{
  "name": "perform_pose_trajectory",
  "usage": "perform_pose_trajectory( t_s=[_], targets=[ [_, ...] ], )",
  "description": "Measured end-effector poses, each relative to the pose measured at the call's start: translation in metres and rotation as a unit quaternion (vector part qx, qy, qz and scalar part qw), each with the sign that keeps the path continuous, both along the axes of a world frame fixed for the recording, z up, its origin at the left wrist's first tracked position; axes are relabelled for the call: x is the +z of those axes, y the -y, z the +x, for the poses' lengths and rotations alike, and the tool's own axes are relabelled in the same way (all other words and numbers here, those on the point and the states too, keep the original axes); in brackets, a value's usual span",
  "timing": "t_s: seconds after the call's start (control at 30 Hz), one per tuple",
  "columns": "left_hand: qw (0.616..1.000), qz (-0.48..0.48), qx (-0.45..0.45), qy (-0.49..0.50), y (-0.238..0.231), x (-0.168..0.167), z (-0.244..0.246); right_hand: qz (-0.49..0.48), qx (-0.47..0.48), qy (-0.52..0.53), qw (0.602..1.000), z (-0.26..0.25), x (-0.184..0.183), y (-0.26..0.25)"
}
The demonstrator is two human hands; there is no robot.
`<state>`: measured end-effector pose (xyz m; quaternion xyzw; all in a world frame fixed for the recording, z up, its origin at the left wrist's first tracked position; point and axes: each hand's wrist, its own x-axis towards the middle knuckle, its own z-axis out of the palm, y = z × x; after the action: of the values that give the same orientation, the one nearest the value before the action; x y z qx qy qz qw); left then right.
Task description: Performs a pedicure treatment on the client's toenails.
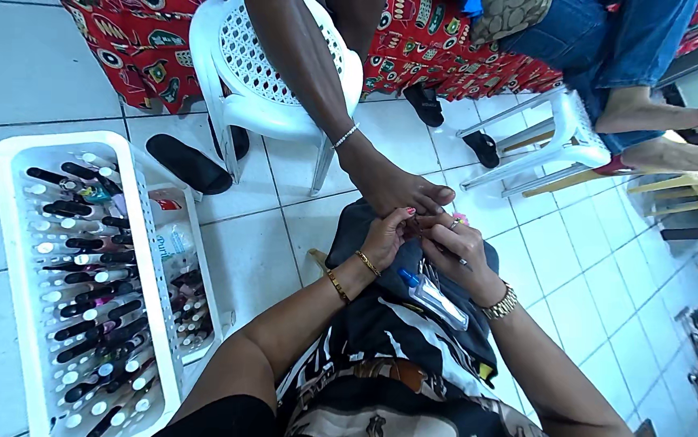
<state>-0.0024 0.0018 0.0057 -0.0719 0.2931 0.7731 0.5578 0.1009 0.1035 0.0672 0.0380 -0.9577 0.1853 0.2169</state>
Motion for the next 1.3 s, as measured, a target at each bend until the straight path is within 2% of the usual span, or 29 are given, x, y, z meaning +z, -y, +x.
perform_pose_trajectory(
  t_s=[0.17,0.33,0.47,0.8,0.97,1.13,1.2,1.3],
  targets=[
    [1.000,-0.009,0.001,0.008,0.000,0.001,0.001,0.006,-0.004,-0.012,1.000,0.000,-0.008,-0.002],
    [1.000,0.001,-0.002,-0.001,0.000,0.000,0.000,-0.022,-0.009,0.001,1.000,0.002,0.000,-0.002],
    [1.000,-0.010,-0.001,0.006,0.001,0.002,0.001,-0.002,-0.010,-0.032,0.999,0.000,-0.012,-0.002],
    [1.000,0.002,0.001,-0.004,0.001,0.001,0.000,0.016,-0.009,-0.050,0.999,0.002,-0.014,0.001],
    [1.000,0.006,0.001,-0.002,0.000,0.000,0.001,-0.032,-0.040,-0.060,0.997,0.001,-0.019,0.000],
    [1.000,0.001,0.004,0.002,0.000,0.000,0.001,-0.002,-0.042,-0.066,0.997,-0.001,-0.019,0.002],
    [1.000,-0.002,0.005,0.006,-0.001,0.001,0.001,-0.067,-0.076,-0.063,0.993,-0.003,-0.019,0.002],
    [1.000,-0.007,0.002,0.022,-0.001,0.002,-0.001,-0.267,-0.134,-0.053,0.953,-0.006,-0.002,0.010]
  ],
)
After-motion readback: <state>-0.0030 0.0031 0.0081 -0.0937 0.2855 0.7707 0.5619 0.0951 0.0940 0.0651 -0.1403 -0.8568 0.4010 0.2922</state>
